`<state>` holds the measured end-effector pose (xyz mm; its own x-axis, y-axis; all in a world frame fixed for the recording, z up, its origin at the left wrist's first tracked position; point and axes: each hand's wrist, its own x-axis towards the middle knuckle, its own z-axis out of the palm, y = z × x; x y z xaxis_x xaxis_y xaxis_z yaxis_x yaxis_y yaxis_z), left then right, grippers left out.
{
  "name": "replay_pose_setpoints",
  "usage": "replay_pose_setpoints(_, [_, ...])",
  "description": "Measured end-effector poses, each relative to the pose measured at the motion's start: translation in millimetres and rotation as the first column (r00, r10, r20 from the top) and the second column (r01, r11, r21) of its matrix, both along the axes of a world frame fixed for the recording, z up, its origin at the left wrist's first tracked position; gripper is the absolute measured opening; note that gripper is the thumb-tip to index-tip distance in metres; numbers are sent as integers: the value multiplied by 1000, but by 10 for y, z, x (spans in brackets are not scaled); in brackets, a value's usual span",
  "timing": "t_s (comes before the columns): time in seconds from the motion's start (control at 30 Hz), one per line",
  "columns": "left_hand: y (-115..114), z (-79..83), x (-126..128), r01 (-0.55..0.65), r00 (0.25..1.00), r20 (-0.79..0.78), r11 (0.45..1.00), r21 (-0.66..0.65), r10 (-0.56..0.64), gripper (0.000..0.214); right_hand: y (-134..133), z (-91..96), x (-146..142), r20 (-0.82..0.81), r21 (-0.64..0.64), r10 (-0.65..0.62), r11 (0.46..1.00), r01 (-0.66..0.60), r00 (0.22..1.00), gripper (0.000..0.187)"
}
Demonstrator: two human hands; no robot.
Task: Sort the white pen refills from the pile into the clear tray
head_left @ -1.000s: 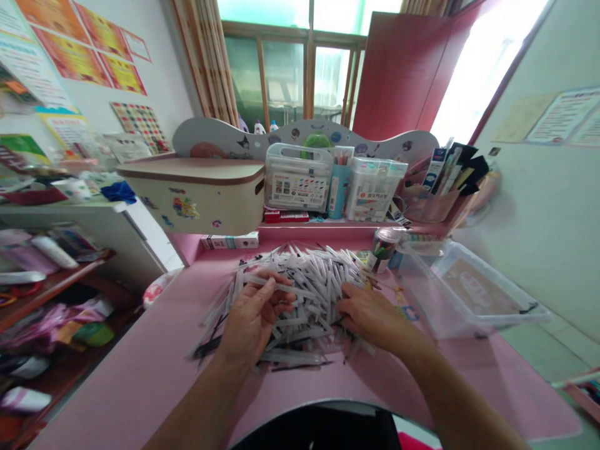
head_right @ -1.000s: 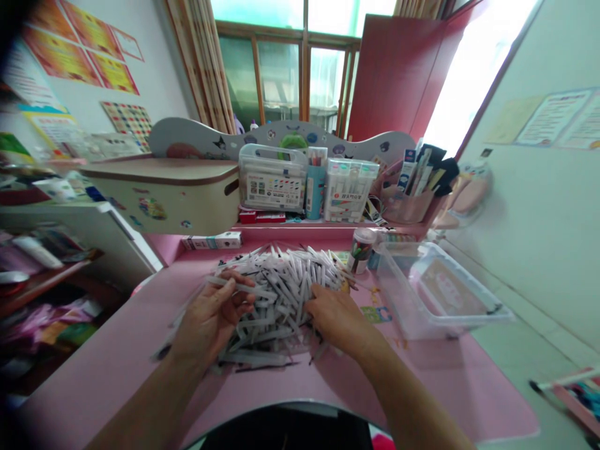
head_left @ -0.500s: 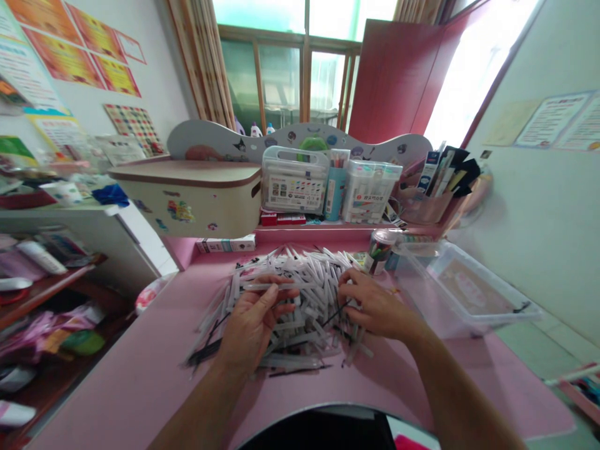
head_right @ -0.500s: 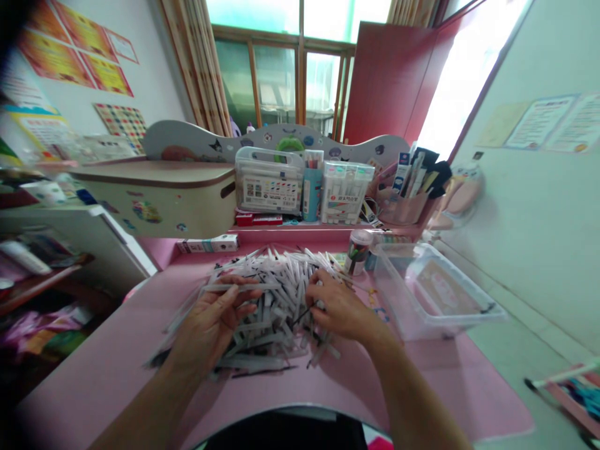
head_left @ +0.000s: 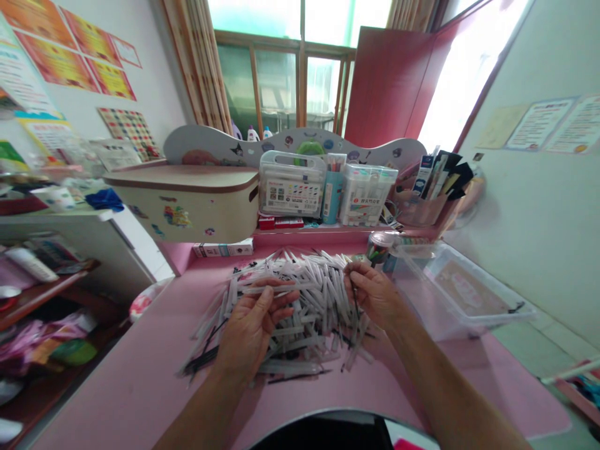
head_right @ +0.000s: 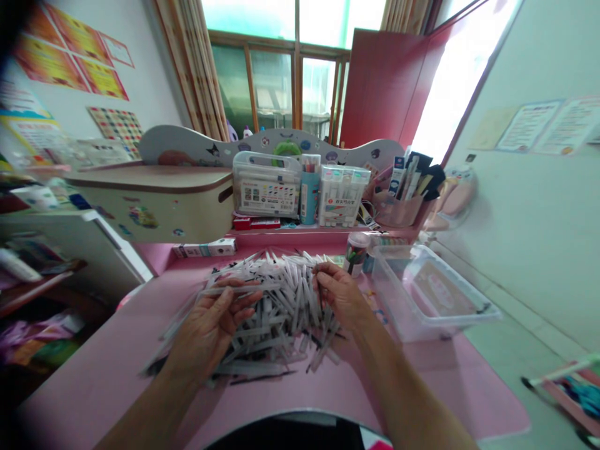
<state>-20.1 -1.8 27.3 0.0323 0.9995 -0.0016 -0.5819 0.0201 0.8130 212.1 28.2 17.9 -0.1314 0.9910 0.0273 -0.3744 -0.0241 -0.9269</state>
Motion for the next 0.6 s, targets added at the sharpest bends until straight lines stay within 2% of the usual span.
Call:
replay_pose_setpoints(0.13, [-6, -3, 0, 18, 1000, 8, 1000, -25, -17, 24, -100, -50, -135, 25, -19, 219, 976, -218, 975, 34])
replay_pose_setpoints(0.2, [-8, -5, 2, 20, 1000, 10, 999, -27, -20, 25, -133, -64, -174, 16, -23, 288, 958, -287, 958, 35])
replay_pose_setpoints(0.6, [-11, -10, 3, 53, 996, -75, 999, 9, -52, 25, -90, -130, -140, -97, -29, 407, 911, -412, 908, 34])
